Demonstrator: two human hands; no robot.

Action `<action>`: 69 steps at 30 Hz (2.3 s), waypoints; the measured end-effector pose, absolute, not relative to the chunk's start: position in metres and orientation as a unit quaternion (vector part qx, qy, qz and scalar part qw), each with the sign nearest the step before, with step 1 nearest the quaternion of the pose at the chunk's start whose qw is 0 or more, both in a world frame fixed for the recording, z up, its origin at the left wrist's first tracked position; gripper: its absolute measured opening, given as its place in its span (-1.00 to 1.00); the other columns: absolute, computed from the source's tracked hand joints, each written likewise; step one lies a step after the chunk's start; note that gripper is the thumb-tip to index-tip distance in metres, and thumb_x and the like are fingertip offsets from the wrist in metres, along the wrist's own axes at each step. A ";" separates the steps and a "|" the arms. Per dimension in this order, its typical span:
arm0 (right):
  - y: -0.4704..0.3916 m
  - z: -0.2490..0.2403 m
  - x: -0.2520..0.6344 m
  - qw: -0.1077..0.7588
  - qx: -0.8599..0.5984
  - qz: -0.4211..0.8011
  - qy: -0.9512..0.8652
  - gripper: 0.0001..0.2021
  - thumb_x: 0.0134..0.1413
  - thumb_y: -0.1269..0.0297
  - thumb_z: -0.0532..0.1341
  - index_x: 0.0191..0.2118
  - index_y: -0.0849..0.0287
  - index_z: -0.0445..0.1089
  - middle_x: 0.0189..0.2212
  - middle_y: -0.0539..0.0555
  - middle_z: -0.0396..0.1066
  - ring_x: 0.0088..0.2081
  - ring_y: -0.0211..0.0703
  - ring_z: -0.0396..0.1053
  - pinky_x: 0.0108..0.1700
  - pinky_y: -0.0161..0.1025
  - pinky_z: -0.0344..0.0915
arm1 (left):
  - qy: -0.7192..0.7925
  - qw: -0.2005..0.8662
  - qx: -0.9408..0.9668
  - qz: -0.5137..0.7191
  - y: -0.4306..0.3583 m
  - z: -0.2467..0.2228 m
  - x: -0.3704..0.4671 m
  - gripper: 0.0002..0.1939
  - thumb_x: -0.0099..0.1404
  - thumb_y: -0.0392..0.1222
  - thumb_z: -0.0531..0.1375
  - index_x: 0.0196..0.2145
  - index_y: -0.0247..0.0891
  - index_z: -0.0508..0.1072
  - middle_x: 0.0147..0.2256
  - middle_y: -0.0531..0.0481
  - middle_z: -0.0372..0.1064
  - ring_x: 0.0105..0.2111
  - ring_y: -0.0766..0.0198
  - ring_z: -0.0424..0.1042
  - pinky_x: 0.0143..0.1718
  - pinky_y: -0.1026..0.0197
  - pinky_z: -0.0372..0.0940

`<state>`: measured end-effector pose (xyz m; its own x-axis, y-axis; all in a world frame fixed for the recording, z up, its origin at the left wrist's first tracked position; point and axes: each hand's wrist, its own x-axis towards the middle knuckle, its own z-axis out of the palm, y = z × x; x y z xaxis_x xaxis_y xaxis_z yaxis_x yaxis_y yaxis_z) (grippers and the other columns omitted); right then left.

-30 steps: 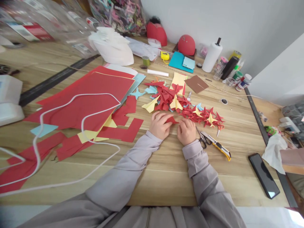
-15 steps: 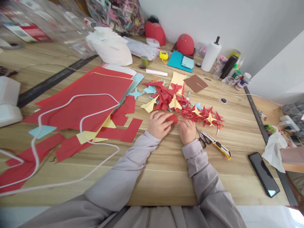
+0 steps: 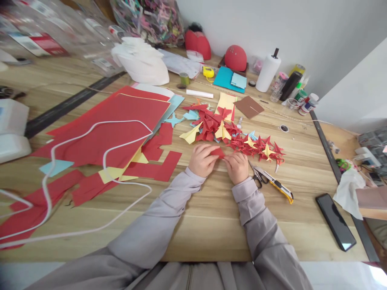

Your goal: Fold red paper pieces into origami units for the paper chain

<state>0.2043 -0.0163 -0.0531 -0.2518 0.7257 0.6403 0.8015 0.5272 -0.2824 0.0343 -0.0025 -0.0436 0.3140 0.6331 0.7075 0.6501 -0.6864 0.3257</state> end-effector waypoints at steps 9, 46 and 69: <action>-0.016 -0.046 0.203 0.508 -0.498 0.009 -0.703 -0.88 0.05 0.37 0.12 -0.33 0.13 0.40 -0.40 0.10 0.45 -0.30 -0.16 0.36 -0.22 -0.17 0.30 | -0.439 -0.069 -0.697 -0.564 0.000 -0.047 0.032 -0.89 0.14 -0.24 0.13 -0.47 -0.22 0.46 -0.21 -0.09 0.43 -0.21 0.22 0.35 -0.16 0.06 0.25; -0.016 -0.054 0.182 0.594 -0.487 0.376 -0.518 -0.82 -0.09 0.18 0.22 -0.40 0.19 0.32 -0.41 0.05 0.35 -0.41 -0.26 0.31 -0.35 -0.25 0.33 | -0.392 -0.666 -0.302 -0.557 -0.003 -0.038 0.056 -0.58 -0.33 -0.16 0.40 -0.43 -0.36 0.49 -0.44 -0.06 0.49 -0.44 0.18 0.47 -0.31 0.05 0.41; -0.019 -0.046 0.177 0.603 -0.483 0.446 -0.452 -0.83 -0.18 0.24 0.28 -0.40 0.19 0.39 -0.47 0.02 0.43 -0.45 -0.27 0.35 -0.36 -0.25 0.34 | -0.441 -0.632 -0.306 -0.559 -0.003 -0.035 0.054 -0.55 -0.38 -0.23 0.41 -0.44 -0.42 0.45 -0.53 -0.07 0.48 -0.53 0.23 0.45 -0.50 0.20 0.41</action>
<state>0.1767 -0.0194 -0.0463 0.1934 0.9745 0.1137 -0.1021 0.1353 -0.9855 0.0539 -0.0028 -0.0345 -0.0136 0.9767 -0.2141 -0.4368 0.1868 0.8799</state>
